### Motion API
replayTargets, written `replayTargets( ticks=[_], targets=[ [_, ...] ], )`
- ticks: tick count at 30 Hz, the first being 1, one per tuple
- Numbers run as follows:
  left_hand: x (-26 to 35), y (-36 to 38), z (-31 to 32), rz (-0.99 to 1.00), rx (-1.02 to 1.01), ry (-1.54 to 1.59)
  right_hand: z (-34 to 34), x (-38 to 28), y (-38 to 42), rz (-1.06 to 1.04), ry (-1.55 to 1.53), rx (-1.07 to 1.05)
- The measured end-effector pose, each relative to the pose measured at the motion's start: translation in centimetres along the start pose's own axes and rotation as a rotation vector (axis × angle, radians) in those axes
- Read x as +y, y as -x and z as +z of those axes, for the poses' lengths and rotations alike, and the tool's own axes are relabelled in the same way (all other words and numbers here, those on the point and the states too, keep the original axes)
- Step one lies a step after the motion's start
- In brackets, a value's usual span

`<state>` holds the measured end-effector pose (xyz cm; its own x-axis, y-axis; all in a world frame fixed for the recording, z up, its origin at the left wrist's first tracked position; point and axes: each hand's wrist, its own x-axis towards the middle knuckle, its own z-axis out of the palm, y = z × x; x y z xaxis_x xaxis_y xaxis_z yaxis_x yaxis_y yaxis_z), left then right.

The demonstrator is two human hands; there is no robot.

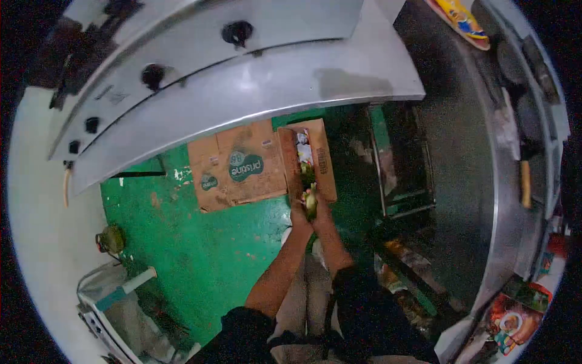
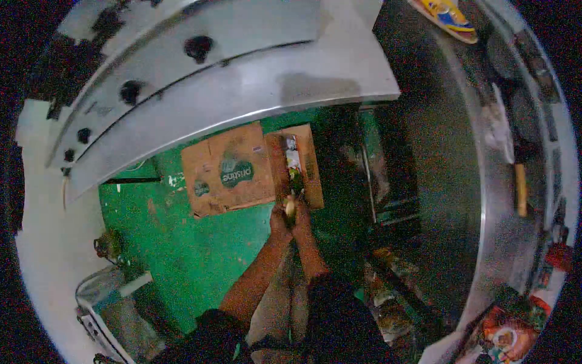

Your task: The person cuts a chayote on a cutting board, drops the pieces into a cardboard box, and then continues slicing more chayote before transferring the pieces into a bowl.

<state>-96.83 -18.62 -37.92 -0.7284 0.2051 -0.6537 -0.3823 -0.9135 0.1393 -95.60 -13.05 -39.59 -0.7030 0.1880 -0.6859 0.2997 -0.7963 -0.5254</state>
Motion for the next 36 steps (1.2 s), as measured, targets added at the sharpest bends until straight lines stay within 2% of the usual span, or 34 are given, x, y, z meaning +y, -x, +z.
replayTargets(
  ticks=[1,3,5,7,8,9,10,11,12,13,14,15,16,18,20,22,25,27,28,30,32,34,35,36],
  targets=[
    [0.0,-2.4,0.7,-0.011,-0.027,-0.031,-2.4,2.5,-4.6,-0.075,0.045,0.009],
    [0.1,-6.7,-0.9,0.004,-0.107,-0.110,-2.8,3.4,-8.3,-0.149,-0.006,-0.056],
    [0.5,-10.5,-4.1,0.029,-0.226,-0.186,1.3,-1.2,-8.3,-0.167,-0.198,-0.213],
    [1.1,-11.8,-5.1,0.006,-0.329,-0.227,2.2,-2.5,-9.6,-0.181,-0.078,-0.151],
    [1.2,-12.0,-4.9,0.060,-0.357,-0.369,2.5,-2.8,-9.8,-0.189,-0.015,-0.120],
    [1.3,-12.2,-4.7,0.120,-0.378,-0.509,2.0,-2.3,-10.4,-0.157,-0.122,-0.091],
    [1.2,-12.9,-5.7,0.261,-0.376,-0.781,0.8,-1.2,-11.4,-0.126,-0.229,-0.062],
    [1.4,-12.9,-5.8,0.231,-0.340,-0.767,-0.3,-0.2,-12.4,-0.095,-0.335,-0.036],
    [1.6,-12.8,-5.9,0.200,-0.305,-0.751,-1.5,0.5,-13.6,0.010,-0.133,0.111],
    [2.3,-11.8,-5.8,0.000,-0.240,-0.448,-2.9,1.0,-14.8,0.111,0.070,0.253],
    [2.6,-11.1,-5.4,-0.100,-0.212,-0.310,-4.2,1.7,-15.9,0.213,0.274,0.396],
    [2.9,-10.4,-5.0,-0.195,-0.171,-0.170,-6.1,3.3,-17.4,0.208,0.381,0.369],
    [3.1,-10.0,-4.3,-0.194,-0.172,-0.197,-8.5,5.2,-18.9,0.203,0.488,0.343],
    [3.3,-9.0,-3.2,-0.188,-0.178,-0.251,-8.7,5.4,-18.3,0.118,0.749,0.304],
    [3.7,-8.0,-2.4,-0.179,-0.187,-0.307,-5.8,2.6,-15.2,-0.049,1.050,0.272],
    [4.1,-7.5,-3.6,-0.130,-0.189,-0.453,-5.2,2.2,-14.1,-0.220,0.635,0.115],
    [4.5,-5.8,-3.0,-0.133,-0.290,-0.299,-5.2,2.0,-12.7,-0.461,-0.002,-0.128],
    [5.0,-4.1,-0.9,-0.173,-0.277,-0.188,-5.9,2.4,-13.1,-0.484,0.238,-0.064],
    [5.4,-3.5,-1.1,-0.198,-0.216,-0.191,-8.1,4.3,-15.4,-0.418,0.686,0.099],
    [6.1,-2.7,-2.5,-0.251,-0.098,-0.201,-9.6,6.2,-16.9,-0.475,0.970,0.232],
    [6.4,-1.3,-3.5,-0.315,0.019,-0.214,-9.5,6.3,-15.0,-0.795,0.772,0.147],
    [6.8,0.4,-3.6,-0.588,-0.429,0.214,-8.1,4.1,-11.4,-1.209,0.818,0.052],
    [7.0,2.3,-1.9,-0.563,-0.347,0.094,-7.2,3.0,-9.5,-1.448,0.901,0.007],
    [7.3,4.1,-0.2,-0.546,-0.266,-0.028,-6.4,2.1,-7.1,-1.450,0.954,0.012]
  ],
)
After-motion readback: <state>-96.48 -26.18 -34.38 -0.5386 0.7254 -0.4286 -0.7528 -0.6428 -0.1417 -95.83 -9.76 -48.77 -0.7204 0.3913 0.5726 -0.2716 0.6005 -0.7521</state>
